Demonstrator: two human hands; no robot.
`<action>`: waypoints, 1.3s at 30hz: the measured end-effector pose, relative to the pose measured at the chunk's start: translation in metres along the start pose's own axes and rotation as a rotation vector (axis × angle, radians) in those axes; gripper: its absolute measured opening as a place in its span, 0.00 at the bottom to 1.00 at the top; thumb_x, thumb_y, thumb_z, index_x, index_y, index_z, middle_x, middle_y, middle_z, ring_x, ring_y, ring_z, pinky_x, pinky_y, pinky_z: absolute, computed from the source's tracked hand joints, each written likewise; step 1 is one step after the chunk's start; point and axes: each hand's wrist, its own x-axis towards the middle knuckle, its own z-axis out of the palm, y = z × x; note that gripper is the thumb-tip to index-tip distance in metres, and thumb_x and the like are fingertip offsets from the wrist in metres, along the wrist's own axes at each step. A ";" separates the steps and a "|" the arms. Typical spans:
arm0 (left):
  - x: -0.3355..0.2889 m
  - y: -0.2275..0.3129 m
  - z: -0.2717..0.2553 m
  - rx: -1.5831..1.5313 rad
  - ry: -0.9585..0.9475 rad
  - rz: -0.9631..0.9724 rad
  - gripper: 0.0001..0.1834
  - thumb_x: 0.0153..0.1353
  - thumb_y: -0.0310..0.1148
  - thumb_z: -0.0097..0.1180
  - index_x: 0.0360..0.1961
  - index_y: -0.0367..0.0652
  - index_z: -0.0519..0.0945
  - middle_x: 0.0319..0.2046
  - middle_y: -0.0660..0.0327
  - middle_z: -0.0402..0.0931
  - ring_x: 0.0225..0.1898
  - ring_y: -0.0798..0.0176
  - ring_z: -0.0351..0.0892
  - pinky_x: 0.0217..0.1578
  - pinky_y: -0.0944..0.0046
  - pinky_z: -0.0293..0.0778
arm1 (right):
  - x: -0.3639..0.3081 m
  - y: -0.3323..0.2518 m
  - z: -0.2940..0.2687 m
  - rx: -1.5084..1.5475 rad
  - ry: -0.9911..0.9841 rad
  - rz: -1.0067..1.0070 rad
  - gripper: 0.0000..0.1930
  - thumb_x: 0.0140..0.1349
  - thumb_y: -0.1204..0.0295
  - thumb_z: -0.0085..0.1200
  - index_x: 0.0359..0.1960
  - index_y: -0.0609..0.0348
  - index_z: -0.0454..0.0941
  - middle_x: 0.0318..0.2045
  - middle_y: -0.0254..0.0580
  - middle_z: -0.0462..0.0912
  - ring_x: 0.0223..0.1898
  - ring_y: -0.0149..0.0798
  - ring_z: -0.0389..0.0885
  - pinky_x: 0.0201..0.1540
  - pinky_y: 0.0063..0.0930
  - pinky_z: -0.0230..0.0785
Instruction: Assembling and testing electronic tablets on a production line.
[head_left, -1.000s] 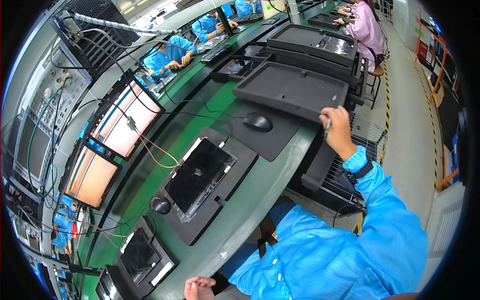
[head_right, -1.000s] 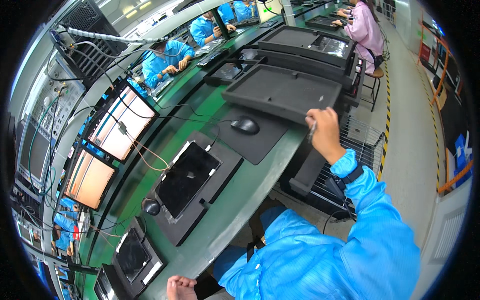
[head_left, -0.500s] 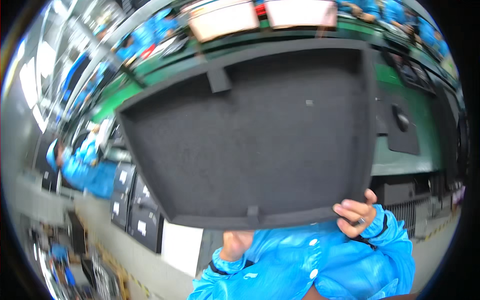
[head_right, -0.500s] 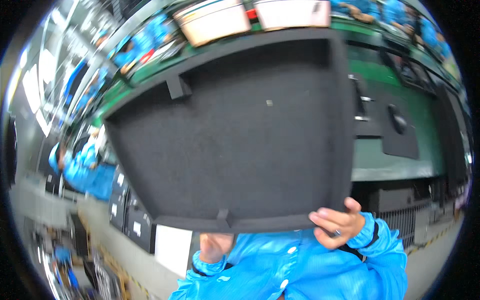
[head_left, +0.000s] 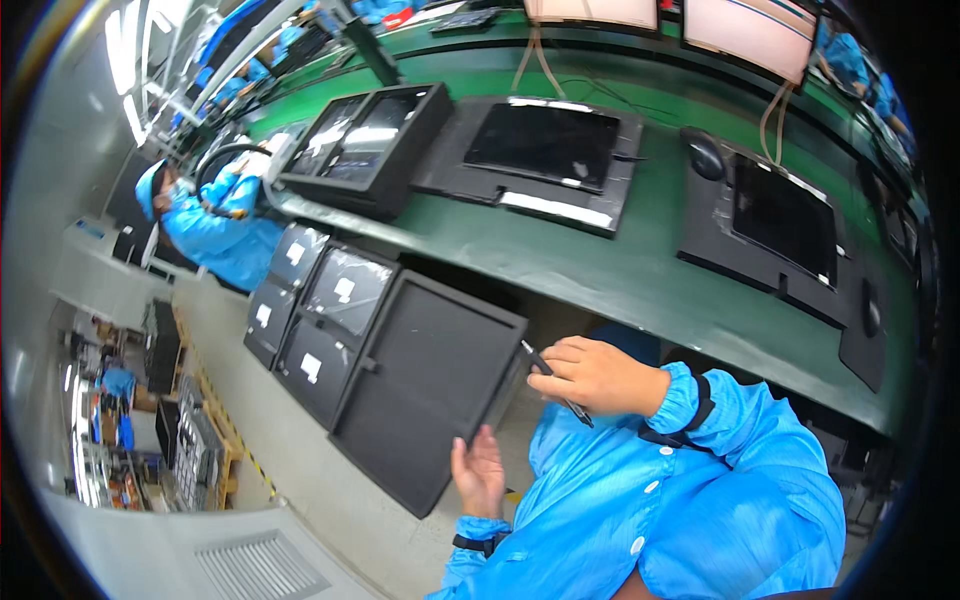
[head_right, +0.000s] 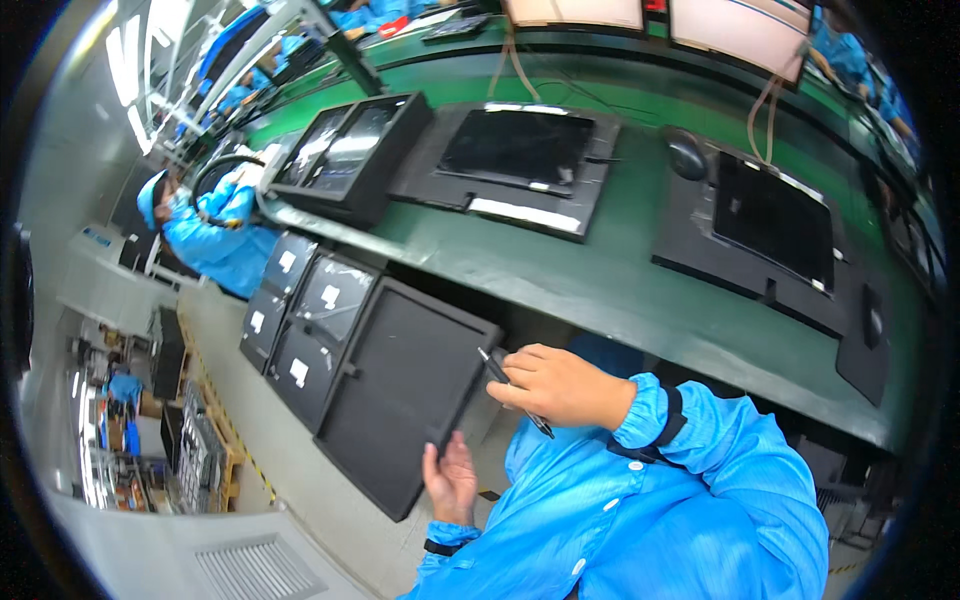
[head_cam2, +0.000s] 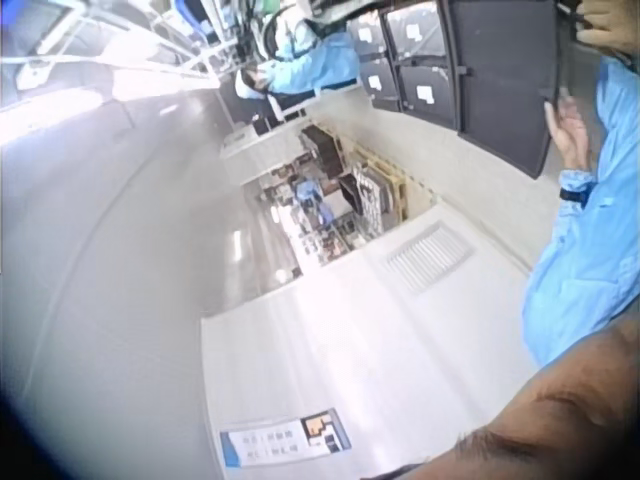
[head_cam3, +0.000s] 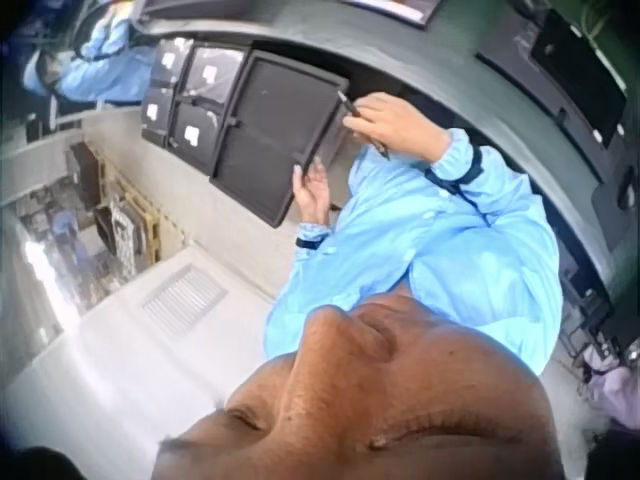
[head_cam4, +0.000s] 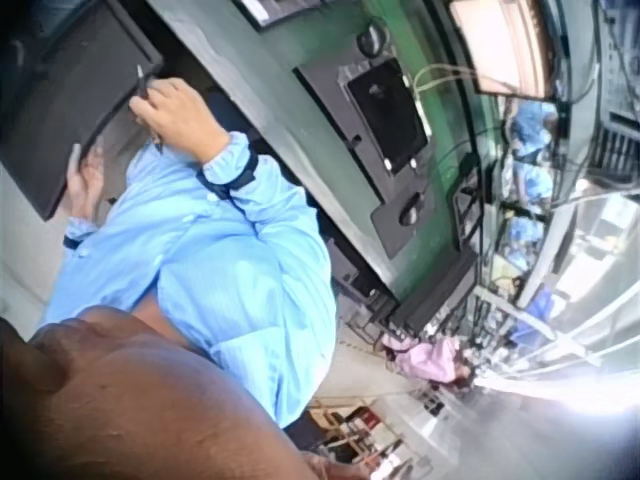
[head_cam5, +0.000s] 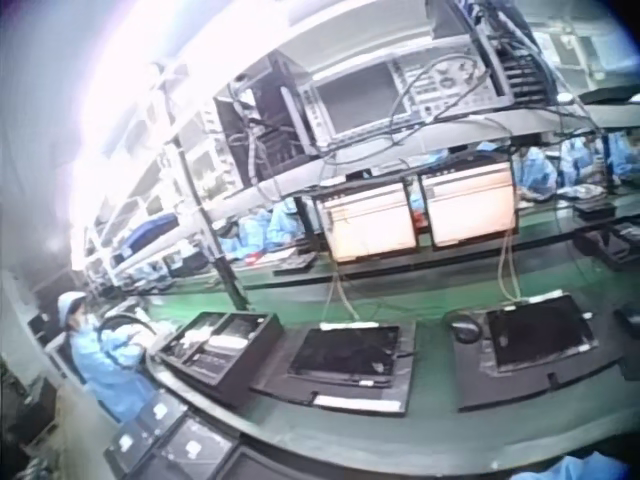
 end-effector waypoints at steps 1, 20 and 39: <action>0.010 0.005 0.009 -0.033 0.059 0.064 0.22 0.70 0.42 0.61 0.54 0.33 0.78 0.49 0.50 0.82 0.55 0.52 0.81 0.53 0.60 0.83 | -0.008 -0.001 -0.011 0.054 -0.093 0.100 0.14 0.63 0.67 0.60 0.47 0.57 0.76 0.32 0.41 0.80 0.42 0.44 0.80 0.48 0.41 0.74; 0.048 -0.148 0.295 1.663 -1.353 1.373 0.25 0.56 0.26 0.64 0.56 0.35 0.75 0.64 0.45 0.68 0.70 0.35 0.62 0.71 0.29 0.51 | -0.242 0.051 -0.281 -0.850 0.802 0.922 0.09 0.59 0.68 0.59 0.39 0.57 0.83 0.34 0.44 0.84 0.37 0.51 0.83 0.41 0.43 0.76; 0.058 -0.165 0.294 1.606 -1.116 1.550 0.14 0.59 0.38 0.65 0.42 0.42 0.86 0.50 0.47 0.82 0.58 0.39 0.78 0.68 0.25 0.52 | -0.443 0.224 -0.449 -0.737 0.177 1.768 0.18 0.54 0.62 0.57 0.38 0.64 0.87 0.41 0.58 0.87 0.44 0.58 0.86 0.47 0.49 0.78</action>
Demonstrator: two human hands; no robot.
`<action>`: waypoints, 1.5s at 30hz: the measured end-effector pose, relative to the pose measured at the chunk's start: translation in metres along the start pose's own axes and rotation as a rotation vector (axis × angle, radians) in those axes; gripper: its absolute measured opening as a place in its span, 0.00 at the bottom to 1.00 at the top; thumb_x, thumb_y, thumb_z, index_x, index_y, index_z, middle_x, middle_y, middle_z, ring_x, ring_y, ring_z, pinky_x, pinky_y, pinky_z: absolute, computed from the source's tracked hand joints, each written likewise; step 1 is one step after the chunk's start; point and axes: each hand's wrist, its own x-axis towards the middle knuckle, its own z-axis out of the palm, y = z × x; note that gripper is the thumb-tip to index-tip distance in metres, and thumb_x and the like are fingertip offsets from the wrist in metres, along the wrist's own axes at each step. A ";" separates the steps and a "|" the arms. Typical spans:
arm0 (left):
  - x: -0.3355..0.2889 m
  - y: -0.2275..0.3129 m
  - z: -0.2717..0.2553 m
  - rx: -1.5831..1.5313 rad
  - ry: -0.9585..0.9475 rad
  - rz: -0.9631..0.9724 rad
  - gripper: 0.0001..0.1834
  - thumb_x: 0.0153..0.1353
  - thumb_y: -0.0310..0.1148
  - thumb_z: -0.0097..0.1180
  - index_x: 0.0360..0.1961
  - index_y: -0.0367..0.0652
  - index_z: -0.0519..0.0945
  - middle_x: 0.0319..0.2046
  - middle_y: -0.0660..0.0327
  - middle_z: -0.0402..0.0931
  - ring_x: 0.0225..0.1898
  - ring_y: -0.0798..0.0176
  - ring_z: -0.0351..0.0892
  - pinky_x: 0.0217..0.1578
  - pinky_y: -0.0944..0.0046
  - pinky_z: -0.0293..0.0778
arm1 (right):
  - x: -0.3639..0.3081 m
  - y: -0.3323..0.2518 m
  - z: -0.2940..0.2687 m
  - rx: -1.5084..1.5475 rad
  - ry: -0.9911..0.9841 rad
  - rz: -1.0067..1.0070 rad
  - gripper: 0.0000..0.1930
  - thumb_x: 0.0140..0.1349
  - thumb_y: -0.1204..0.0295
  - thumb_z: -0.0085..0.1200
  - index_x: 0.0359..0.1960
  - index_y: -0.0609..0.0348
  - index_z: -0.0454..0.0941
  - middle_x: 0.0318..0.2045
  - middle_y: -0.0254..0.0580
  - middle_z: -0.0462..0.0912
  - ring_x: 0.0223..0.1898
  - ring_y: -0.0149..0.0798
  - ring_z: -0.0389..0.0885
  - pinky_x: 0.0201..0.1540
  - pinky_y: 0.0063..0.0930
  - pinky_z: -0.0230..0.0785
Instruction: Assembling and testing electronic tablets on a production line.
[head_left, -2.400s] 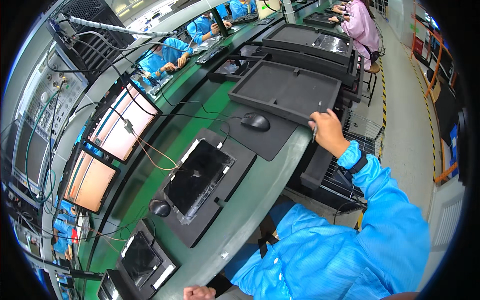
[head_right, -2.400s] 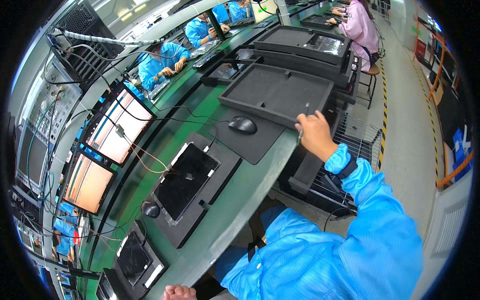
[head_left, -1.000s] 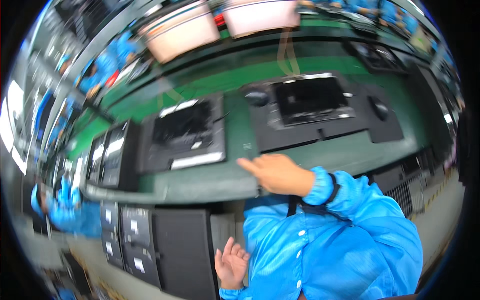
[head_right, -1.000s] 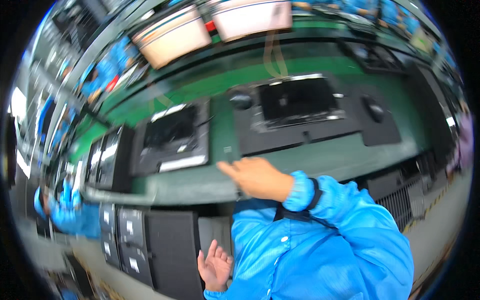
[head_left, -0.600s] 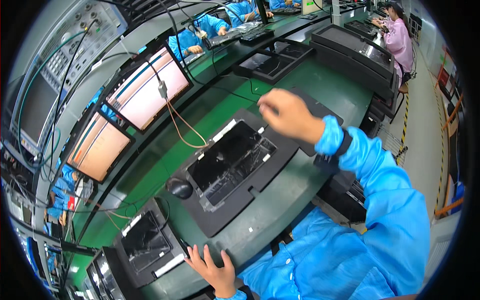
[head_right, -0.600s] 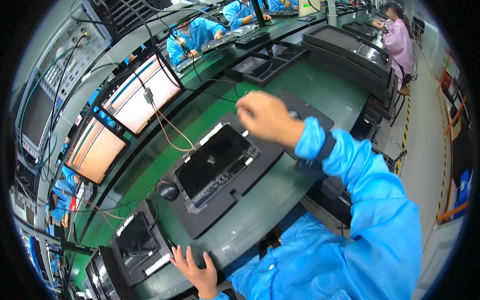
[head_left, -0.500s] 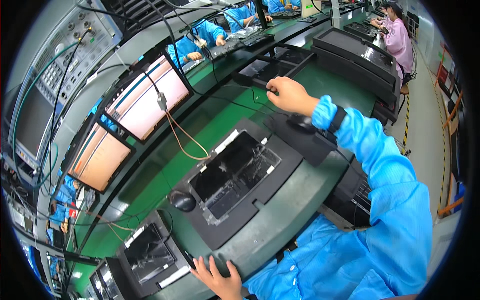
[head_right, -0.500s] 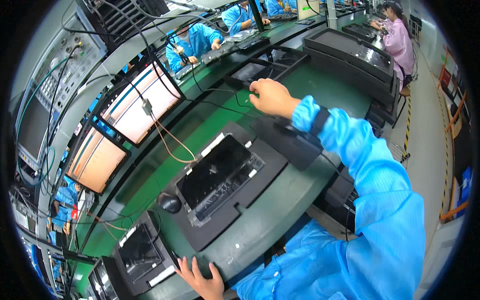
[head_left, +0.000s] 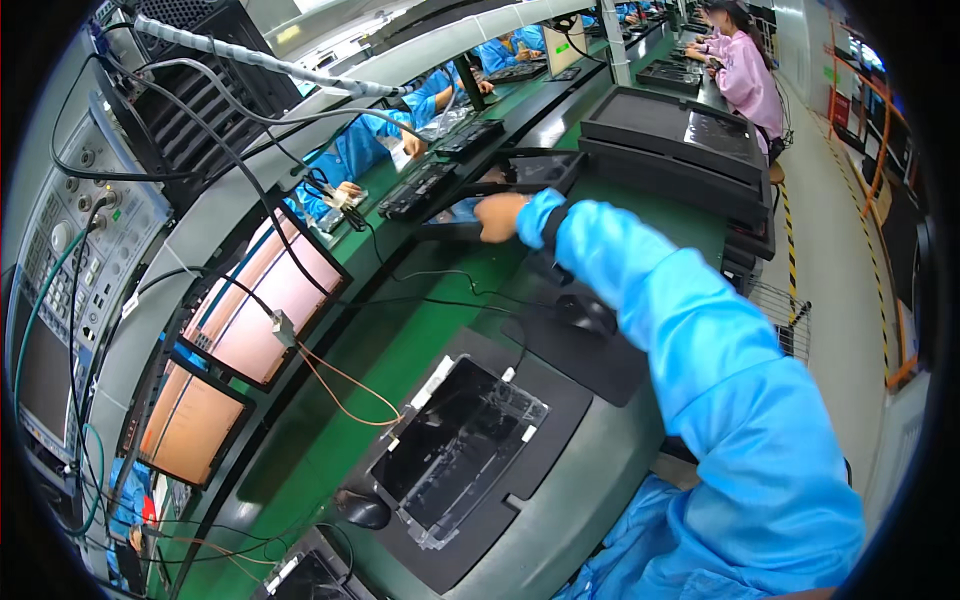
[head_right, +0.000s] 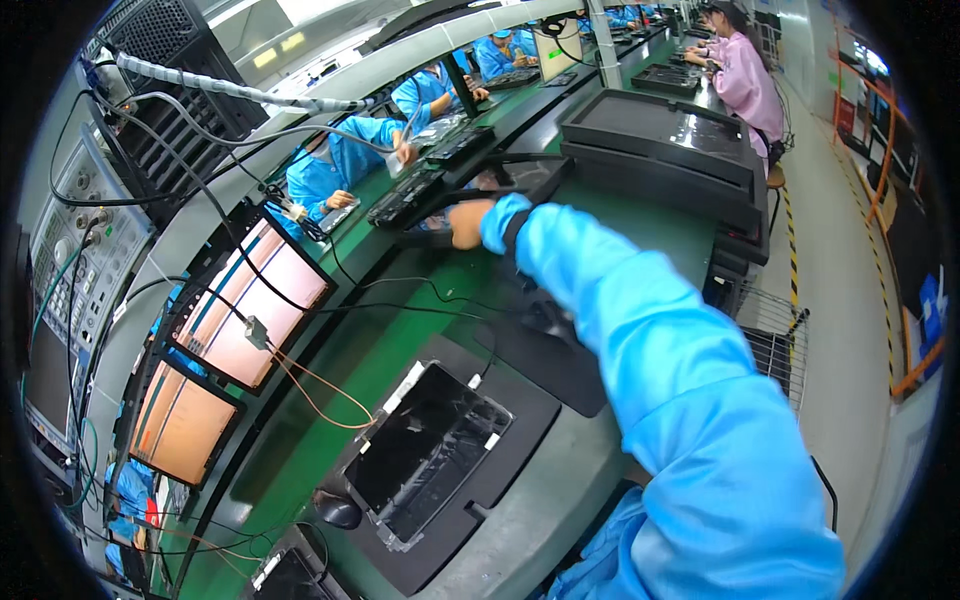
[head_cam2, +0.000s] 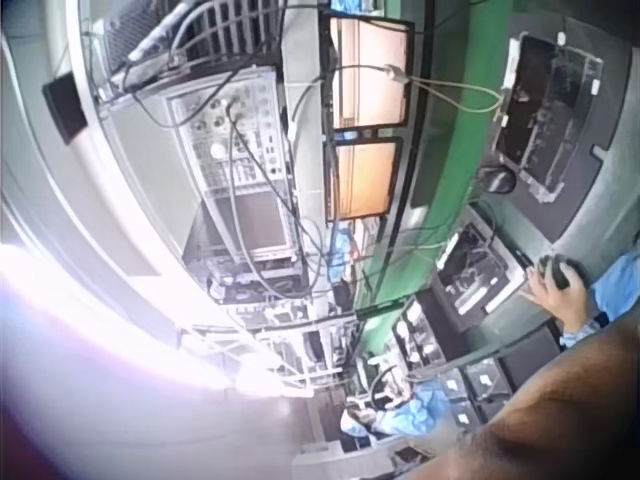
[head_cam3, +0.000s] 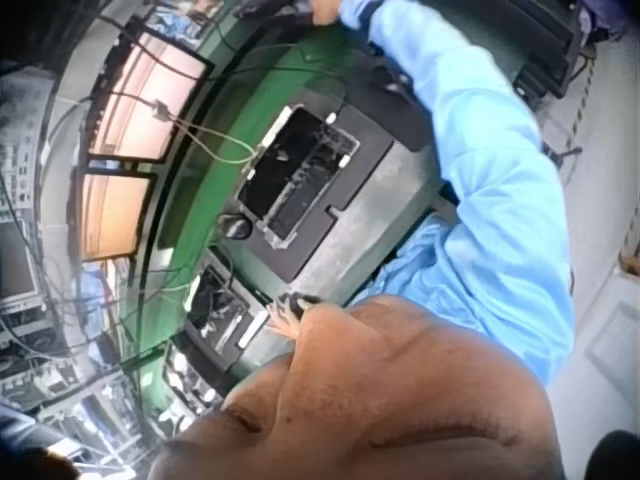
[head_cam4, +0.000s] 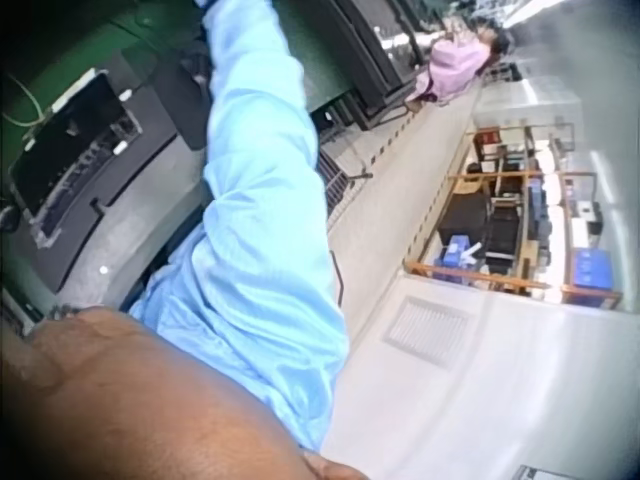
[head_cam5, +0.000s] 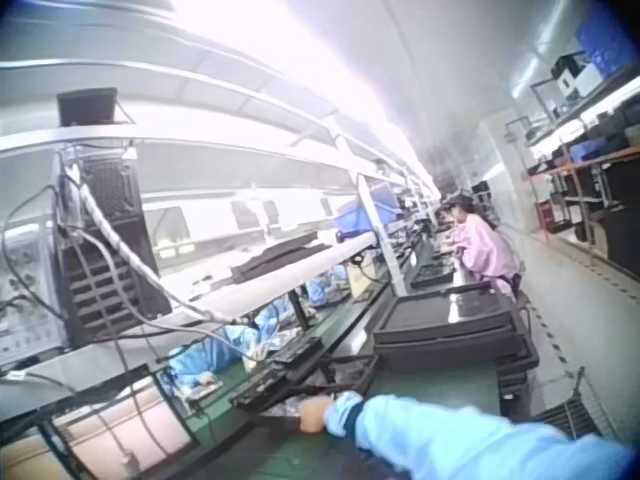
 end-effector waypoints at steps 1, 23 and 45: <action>0.001 0.001 -0.001 -0.038 0.029 -0.015 0.13 0.56 0.36 0.64 0.40 0.41 0.86 0.50 0.44 0.80 0.59 0.36 0.76 0.68 0.22 0.49 | -0.020 0.005 -0.034 0.037 -0.058 -0.055 0.18 0.55 0.61 0.58 0.39 0.63 0.87 0.39 0.58 0.87 0.43 0.58 0.86 0.48 0.49 0.77; -0.004 -0.002 0.000 0.053 -0.124 -0.123 0.25 0.52 0.33 0.66 0.53 0.38 0.79 0.64 0.41 0.67 0.72 0.35 0.59 0.71 0.23 0.35 | -0.401 0.168 -0.041 0.108 0.450 -0.048 0.16 0.50 0.90 0.47 0.39 0.66 0.79 0.44 0.56 0.79 0.49 0.58 0.79 0.52 0.42 0.73; -0.004 -0.093 -0.016 -0.137 -0.018 -0.393 0.37 0.59 0.40 0.68 0.64 0.31 0.70 0.69 0.39 0.60 0.75 0.33 0.51 0.73 0.30 0.40 | -0.380 -0.324 0.079 0.911 -0.778 -0.953 0.14 0.72 0.57 0.55 0.41 0.54 0.83 0.30 0.43 0.84 0.31 0.47 0.84 0.33 0.39 0.74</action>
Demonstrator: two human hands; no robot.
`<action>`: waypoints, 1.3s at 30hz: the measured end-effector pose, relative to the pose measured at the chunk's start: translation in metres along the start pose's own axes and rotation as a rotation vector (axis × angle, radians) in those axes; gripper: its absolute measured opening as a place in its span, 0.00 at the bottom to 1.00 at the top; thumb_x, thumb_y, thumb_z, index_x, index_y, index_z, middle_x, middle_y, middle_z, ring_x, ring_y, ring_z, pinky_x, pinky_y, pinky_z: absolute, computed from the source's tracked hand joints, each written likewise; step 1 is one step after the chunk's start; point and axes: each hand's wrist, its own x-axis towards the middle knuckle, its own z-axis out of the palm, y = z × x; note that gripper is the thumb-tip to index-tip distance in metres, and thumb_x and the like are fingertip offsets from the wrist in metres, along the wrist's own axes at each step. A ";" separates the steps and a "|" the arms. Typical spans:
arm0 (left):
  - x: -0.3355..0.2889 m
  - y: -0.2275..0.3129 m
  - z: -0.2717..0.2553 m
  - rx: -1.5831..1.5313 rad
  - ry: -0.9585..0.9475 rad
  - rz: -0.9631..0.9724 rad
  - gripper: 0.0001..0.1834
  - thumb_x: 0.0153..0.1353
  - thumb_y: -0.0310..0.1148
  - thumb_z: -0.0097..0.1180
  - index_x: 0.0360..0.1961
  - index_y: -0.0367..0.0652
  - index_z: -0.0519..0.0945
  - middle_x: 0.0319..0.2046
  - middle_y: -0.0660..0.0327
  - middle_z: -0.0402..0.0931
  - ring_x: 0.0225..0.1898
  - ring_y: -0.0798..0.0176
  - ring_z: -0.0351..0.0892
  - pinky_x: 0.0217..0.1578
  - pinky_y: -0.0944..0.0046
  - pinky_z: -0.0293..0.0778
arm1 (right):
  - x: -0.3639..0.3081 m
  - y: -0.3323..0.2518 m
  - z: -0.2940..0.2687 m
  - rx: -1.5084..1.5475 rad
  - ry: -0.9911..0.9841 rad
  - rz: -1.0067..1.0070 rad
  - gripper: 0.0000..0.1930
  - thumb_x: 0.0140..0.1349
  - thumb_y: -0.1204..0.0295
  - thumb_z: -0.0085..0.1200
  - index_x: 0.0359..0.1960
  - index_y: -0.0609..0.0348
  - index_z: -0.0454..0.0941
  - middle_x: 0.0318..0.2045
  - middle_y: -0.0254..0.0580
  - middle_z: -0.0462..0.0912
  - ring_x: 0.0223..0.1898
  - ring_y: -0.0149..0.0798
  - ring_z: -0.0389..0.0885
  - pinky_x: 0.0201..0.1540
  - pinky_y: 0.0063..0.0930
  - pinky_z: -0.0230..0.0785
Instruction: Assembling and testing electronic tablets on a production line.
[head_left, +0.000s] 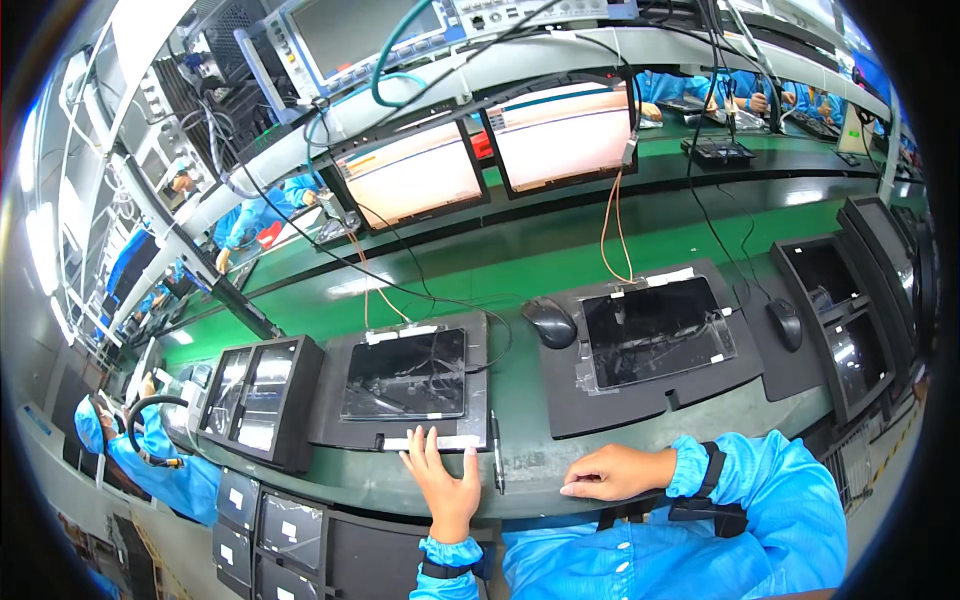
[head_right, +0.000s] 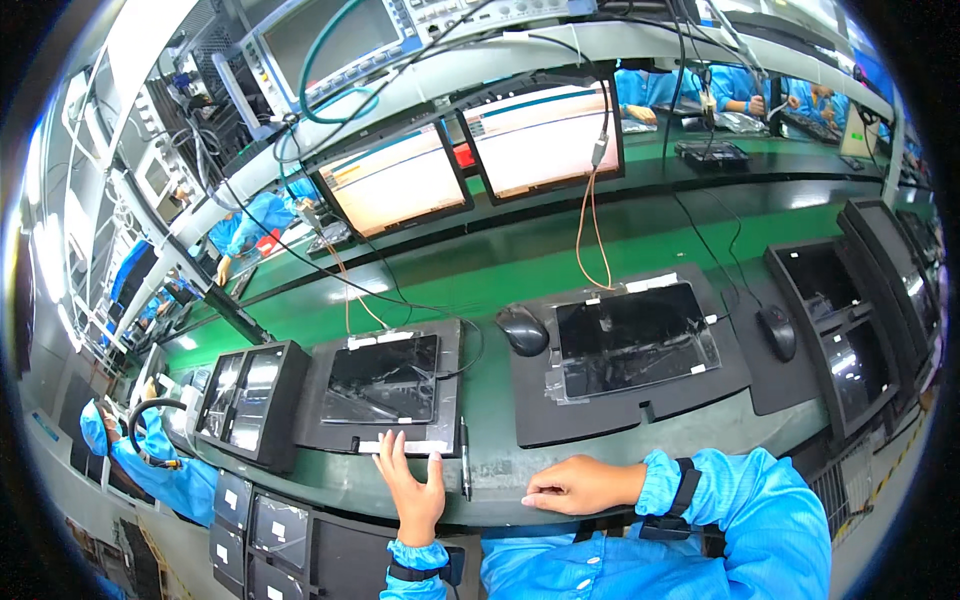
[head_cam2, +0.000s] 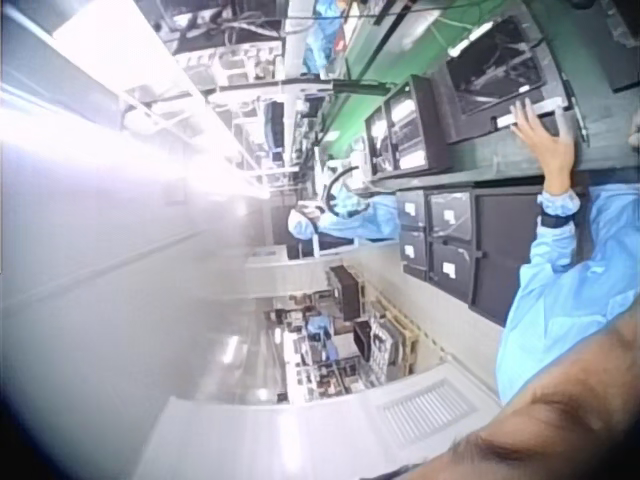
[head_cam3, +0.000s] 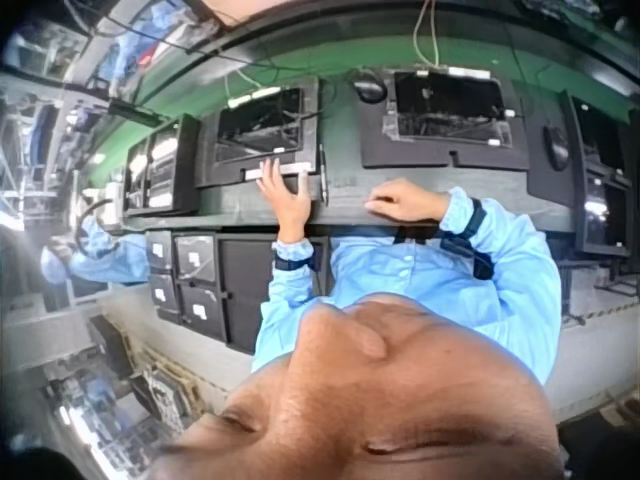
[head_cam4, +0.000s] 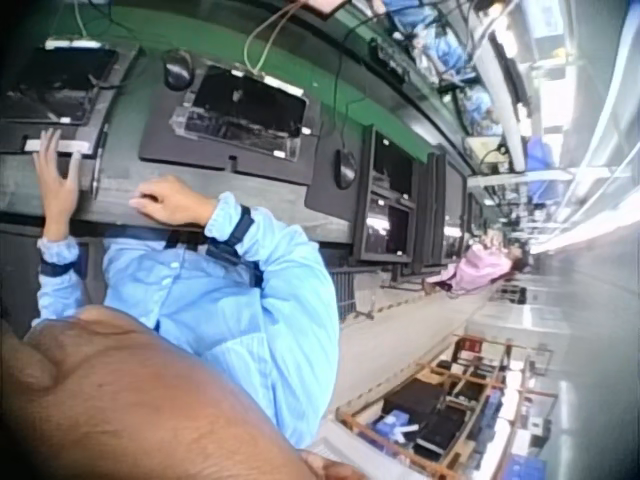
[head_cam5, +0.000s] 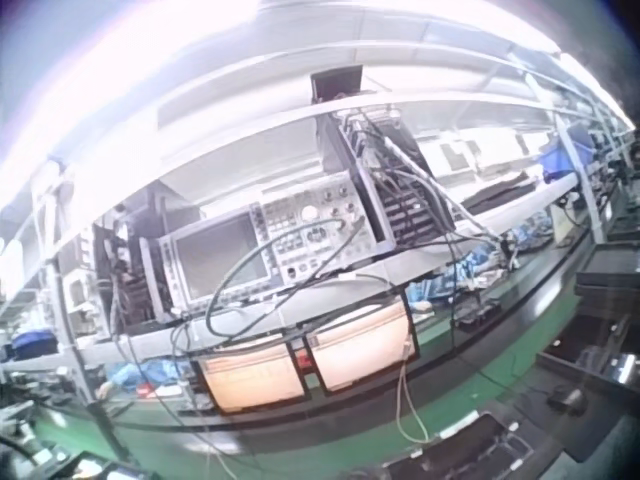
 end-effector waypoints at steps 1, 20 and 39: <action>0.002 0.001 0.002 -0.008 -0.014 0.002 0.37 0.59 0.40 0.68 0.64 0.31 0.70 0.69 0.39 0.60 0.75 0.33 0.51 0.73 0.30 0.40 | 0.001 0.001 -0.001 0.003 0.003 -0.008 0.14 0.72 0.57 0.55 0.40 0.55 0.83 0.29 0.43 0.84 0.30 0.46 0.84 0.33 0.38 0.73; 0.003 0.014 -0.004 0.249 -0.103 -0.014 0.50 0.51 0.47 0.75 0.69 0.35 0.66 0.74 0.41 0.52 0.77 0.37 0.48 0.73 0.29 0.37 | 0.005 0.002 0.002 -0.053 0.031 -0.202 0.15 0.73 0.58 0.51 0.36 0.56 0.79 0.30 0.47 0.82 0.32 0.56 0.81 0.34 0.46 0.72; 0.002 0.005 0.002 0.311 -0.129 -0.038 0.47 0.61 0.48 0.67 0.74 0.37 0.60 0.76 0.39 0.48 0.77 0.35 0.45 0.74 0.30 0.35 | 0.005 0.012 0.011 -0.087 0.035 -0.284 0.15 0.71 0.60 0.52 0.33 0.59 0.74 0.30 0.51 0.80 0.32 0.61 0.79 0.34 0.54 0.70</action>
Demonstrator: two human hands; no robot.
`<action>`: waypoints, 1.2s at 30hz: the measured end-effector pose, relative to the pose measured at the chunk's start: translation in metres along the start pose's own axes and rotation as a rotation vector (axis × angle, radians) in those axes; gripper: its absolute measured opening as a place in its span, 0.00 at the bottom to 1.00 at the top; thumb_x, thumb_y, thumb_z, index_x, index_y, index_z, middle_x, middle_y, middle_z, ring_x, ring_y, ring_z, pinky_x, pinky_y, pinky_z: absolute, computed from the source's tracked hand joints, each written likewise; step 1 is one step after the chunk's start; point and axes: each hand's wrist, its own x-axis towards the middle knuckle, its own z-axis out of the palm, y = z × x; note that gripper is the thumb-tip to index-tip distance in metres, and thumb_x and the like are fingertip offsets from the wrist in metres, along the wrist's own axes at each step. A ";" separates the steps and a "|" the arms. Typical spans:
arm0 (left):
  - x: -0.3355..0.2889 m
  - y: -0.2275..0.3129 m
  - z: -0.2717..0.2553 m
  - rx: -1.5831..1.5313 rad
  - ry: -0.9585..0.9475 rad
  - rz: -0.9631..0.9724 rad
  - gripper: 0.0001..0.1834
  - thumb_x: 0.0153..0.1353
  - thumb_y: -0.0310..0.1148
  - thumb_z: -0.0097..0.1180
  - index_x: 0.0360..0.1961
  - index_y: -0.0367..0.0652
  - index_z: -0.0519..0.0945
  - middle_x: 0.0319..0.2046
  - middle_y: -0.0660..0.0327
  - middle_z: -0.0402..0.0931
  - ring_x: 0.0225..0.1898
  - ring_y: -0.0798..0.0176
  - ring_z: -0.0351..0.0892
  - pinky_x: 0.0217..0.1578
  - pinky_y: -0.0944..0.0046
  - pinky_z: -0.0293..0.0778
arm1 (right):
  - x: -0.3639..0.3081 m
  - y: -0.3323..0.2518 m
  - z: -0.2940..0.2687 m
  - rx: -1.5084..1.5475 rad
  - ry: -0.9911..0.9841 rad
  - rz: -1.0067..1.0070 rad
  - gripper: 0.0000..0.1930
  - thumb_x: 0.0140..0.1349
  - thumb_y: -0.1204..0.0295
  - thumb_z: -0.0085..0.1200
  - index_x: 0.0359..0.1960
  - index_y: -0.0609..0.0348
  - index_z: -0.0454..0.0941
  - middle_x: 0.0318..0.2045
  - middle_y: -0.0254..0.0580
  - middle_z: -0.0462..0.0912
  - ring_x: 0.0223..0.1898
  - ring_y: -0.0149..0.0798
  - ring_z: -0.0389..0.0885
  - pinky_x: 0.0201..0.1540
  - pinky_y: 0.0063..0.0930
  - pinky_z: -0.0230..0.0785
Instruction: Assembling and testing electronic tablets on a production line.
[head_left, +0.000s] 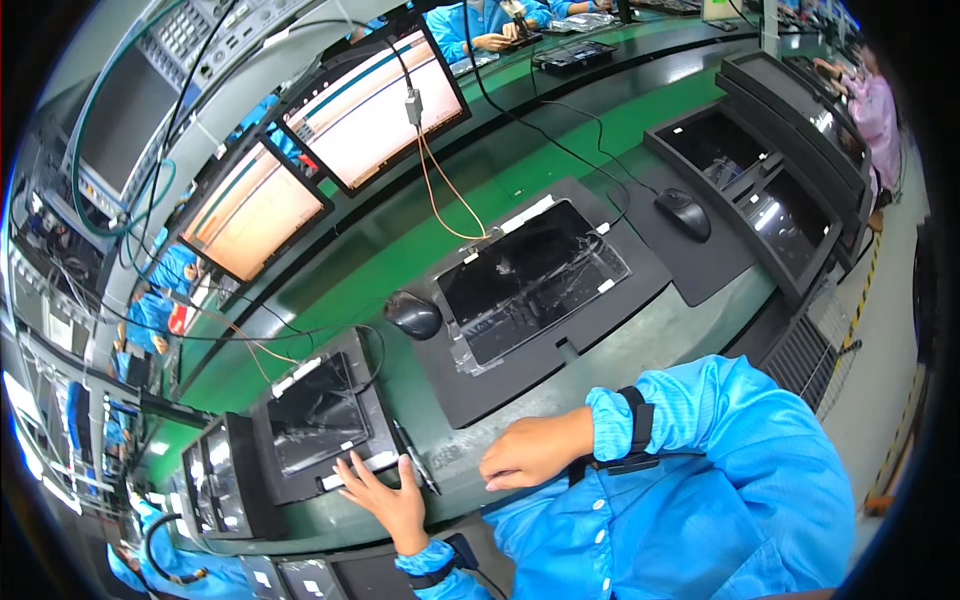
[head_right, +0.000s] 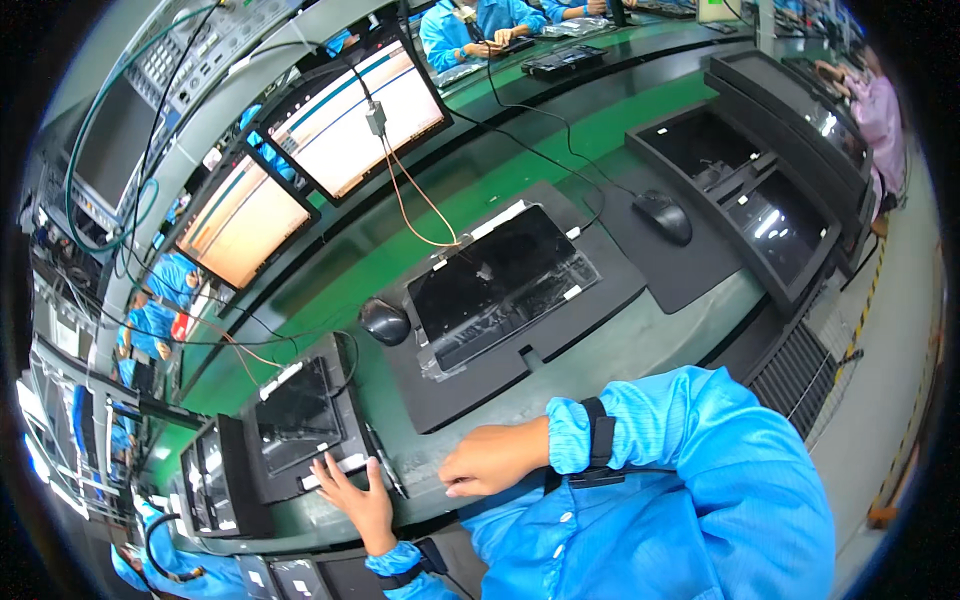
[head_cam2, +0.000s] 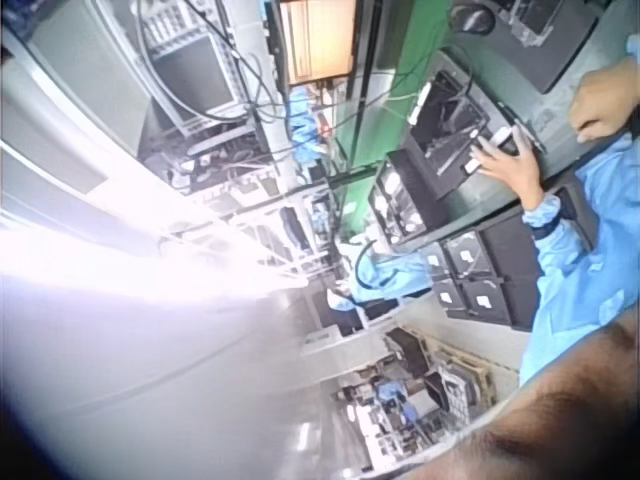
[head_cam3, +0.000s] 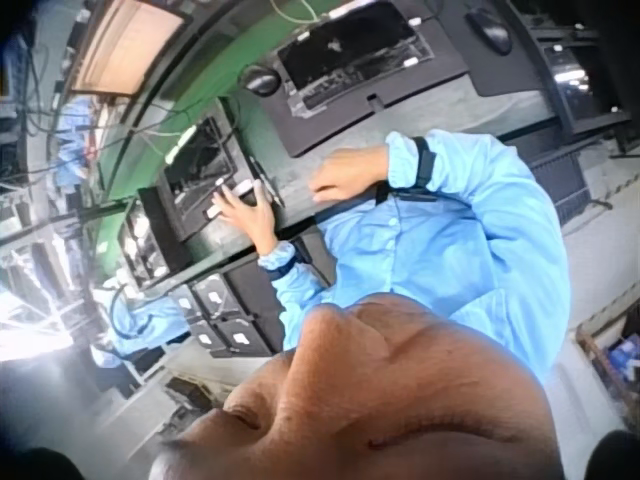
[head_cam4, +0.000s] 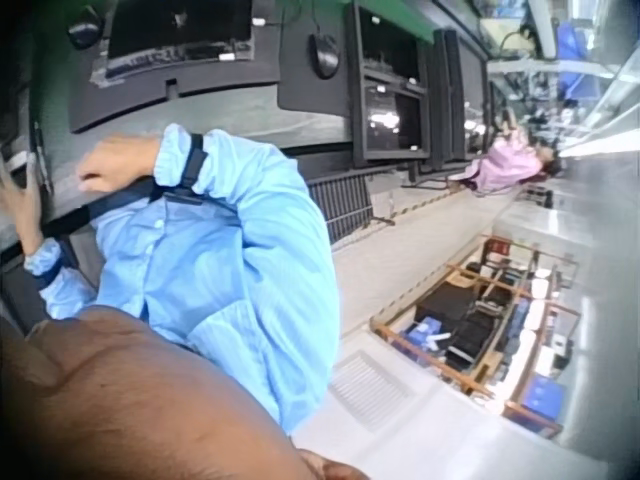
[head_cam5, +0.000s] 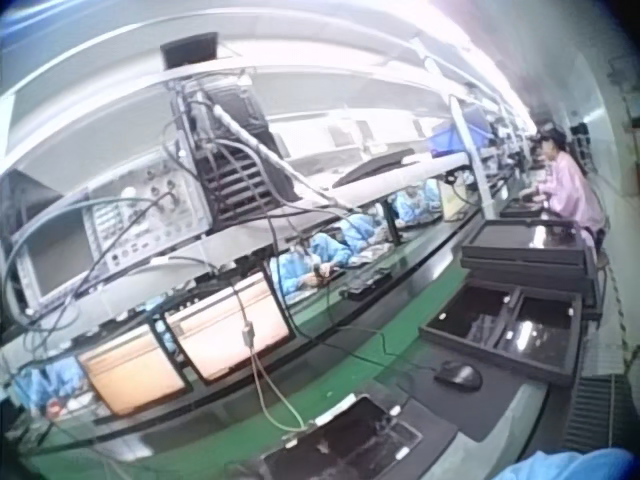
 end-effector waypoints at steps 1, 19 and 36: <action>0.000 0.002 -0.002 0.011 -0.015 0.003 0.49 0.59 0.49 0.69 0.74 0.38 0.60 0.76 0.39 0.47 0.77 0.35 0.45 0.74 0.29 0.35 | 0.000 -0.002 0.000 -0.014 0.007 0.009 0.14 0.71 0.60 0.52 0.34 0.59 0.74 0.30 0.51 0.80 0.32 0.61 0.79 0.34 0.54 0.70; 0.004 0.015 -0.005 0.020 -0.040 0.052 0.42 0.61 0.48 0.66 0.71 0.37 0.66 0.75 0.42 0.54 0.78 0.37 0.46 0.73 0.29 0.35 | -0.135 -0.009 -0.150 -1.055 0.617 0.680 0.28 0.58 0.58 0.67 0.56 0.63 0.77 0.53 0.51 0.77 0.55 0.54 0.75 0.57 0.45 0.67; 0.091 -0.080 -0.027 0.061 -0.190 0.190 0.51 0.56 0.55 0.69 0.73 0.37 0.62 0.76 0.45 0.53 0.80 0.45 0.44 0.74 0.32 0.28 | 0.143 0.024 -0.061 -0.775 0.294 -0.015 0.16 0.59 0.59 0.63 0.39 0.60 0.81 0.37 0.45 0.79 0.44 0.49 0.78 0.47 0.43 0.69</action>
